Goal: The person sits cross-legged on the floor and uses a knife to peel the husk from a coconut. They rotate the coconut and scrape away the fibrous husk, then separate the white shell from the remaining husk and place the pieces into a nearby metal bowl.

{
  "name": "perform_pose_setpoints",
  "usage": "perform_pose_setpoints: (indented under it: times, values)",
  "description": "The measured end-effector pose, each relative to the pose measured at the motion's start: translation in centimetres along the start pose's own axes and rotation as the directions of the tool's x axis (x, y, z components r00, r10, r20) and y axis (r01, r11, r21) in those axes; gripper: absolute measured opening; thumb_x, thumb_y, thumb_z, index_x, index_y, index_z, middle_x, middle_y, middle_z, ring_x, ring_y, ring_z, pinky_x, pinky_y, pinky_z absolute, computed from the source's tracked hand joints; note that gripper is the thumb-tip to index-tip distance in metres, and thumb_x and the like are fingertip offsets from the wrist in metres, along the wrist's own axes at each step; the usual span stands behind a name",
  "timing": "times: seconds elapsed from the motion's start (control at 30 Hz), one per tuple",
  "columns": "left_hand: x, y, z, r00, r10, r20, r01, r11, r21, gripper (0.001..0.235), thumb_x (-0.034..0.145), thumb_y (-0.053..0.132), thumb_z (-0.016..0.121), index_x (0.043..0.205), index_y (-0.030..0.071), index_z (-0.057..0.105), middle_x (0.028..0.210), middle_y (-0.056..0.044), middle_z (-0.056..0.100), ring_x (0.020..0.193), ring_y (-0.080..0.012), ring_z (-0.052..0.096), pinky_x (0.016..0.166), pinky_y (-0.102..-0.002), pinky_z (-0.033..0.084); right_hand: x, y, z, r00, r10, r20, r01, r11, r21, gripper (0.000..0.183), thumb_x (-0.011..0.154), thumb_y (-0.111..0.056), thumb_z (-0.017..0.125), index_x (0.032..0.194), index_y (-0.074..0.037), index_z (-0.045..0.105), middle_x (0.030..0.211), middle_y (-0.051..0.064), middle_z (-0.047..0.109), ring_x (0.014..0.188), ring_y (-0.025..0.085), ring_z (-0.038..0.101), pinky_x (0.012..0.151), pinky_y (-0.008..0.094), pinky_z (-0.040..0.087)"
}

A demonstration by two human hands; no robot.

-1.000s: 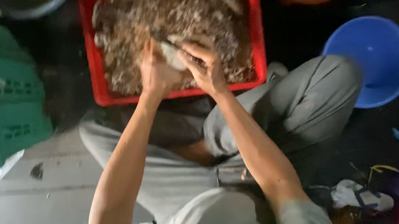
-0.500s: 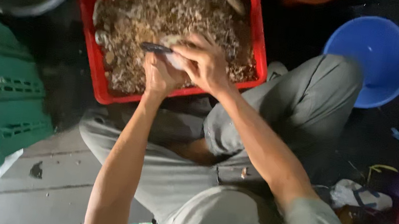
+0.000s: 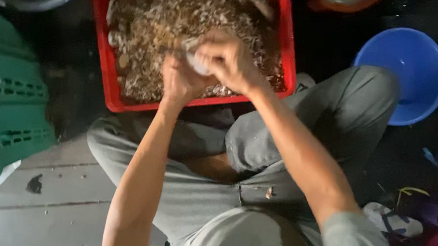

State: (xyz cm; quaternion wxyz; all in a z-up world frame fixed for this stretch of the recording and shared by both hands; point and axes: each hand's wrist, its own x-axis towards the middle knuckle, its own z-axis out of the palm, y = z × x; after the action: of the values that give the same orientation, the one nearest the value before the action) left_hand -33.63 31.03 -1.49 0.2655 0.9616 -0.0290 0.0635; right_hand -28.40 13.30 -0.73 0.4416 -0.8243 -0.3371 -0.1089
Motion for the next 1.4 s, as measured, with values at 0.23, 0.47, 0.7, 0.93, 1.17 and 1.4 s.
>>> perform_pose_setpoints:
  times: [0.23, 0.47, 0.7, 0.93, 1.17, 1.4]
  values:
    - [-0.6, 0.3, 0.0, 0.997, 0.03, -0.072, -0.047, 0.968, -0.245, 0.085, 0.069, 0.055, 0.092, 0.131, 0.004, 0.064, 0.129, -0.022, 0.067, 0.122, -0.0384, 0.064, 0.104, -0.05, 0.054, -2.4, 0.4, 1.3, 0.999, -0.043, -0.021, 0.044, 0.998, 0.047, 0.013, 0.1, -0.022, 0.073, 0.098, -0.012, 0.08, 0.113, 0.005, 0.077, 0.109, 0.019, 0.066, 0.101, 0.044, 0.056]
    - [0.0, -0.5, 0.4, 1.0, 0.009, -0.012, -0.01, 0.999, -0.041, 0.114, 0.061, 0.061, 0.096, 0.139, -0.007, 0.046, 0.139, -0.033, 0.052, 0.134, -0.0462, 0.049, 0.112, -0.053, 0.044, -3.1, -0.4, 2.0, 0.963, 0.255, -0.086, -0.214, 0.919, 0.332, 0.016, 0.099, -0.025, 0.071, 0.107, -0.013, 0.078, 0.107, 0.005, 0.074, 0.098, 0.018, 0.071, 0.087, 0.035, 0.063]
    - [-0.3, -2.7, 1.0, 0.995, 0.031, -0.098, -0.052, 0.975, -0.218, 0.122, 0.068, 0.055, 0.094, 0.15, -0.013, 0.035, 0.155, -0.039, 0.037, 0.146, -0.0484, 0.039, 0.118, -0.052, 0.039, -1.2, -0.1, 1.3, 0.993, 0.122, 0.001, -0.119, 0.967, 0.226, 0.014, 0.103, -0.024, 0.072, 0.096, -0.013, 0.077, 0.11, 0.005, 0.074, 0.103, 0.017, 0.071, 0.098, 0.038, 0.062]
    - [-0.3, -0.9, -0.3, 0.983, 0.113, -0.147, -0.118, 0.993, -0.024, 0.125, 0.062, 0.056, 0.102, 0.143, -0.016, 0.039, 0.147, -0.039, 0.041, 0.136, -0.0481, 0.047, 0.109, -0.052, 0.048, 0.6, 0.8, 0.6, 0.969, 0.188, 0.158, -0.218, 0.956, 0.199, 0.015, 0.103, -0.027, 0.073, 0.111, -0.014, 0.076, 0.116, 0.003, 0.073, 0.106, 0.017, 0.07, 0.101, 0.041, 0.055]
    - [-0.4, -0.8, -1.0, 0.998, 0.022, -0.063, -0.035, 0.975, -0.22, 0.112, 0.061, 0.063, 0.095, 0.134, -0.007, 0.047, 0.128, -0.026, 0.056, 0.117, -0.0342, 0.061, 0.101, -0.043, 0.054, 1.3, 3.0, 1.9, 0.994, 0.033, 0.1, -0.048, 0.987, 0.156, 0.01, 0.101, -0.023, 0.075, 0.104, -0.015, 0.079, 0.109, 0.004, 0.075, 0.103, 0.017, 0.07, 0.102, 0.044, 0.057]
    - [-0.7, -1.1, -1.0, 0.998, 0.043, -0.043, -0.053, 0.961, -0.271, 0.083, 0.068, 0.052, 0.093, 0.126, 0.0, 0.062, 0.13, -0.021, 0.063, 0.12, -0.033, 0.061, 0.104, -0.046, 0.053, 0.0, 0.3, 1.0, 0.987, 0.146, 0.061, -0.149, 0.988, 0.046, 0.014, 0.097, -0.019, 0.075, 0.11, -0.015, 0.079, 0.107, 0.005, 0.073, 0.094, 0.018, 0.067, 0.09, 0.041, 0.057]
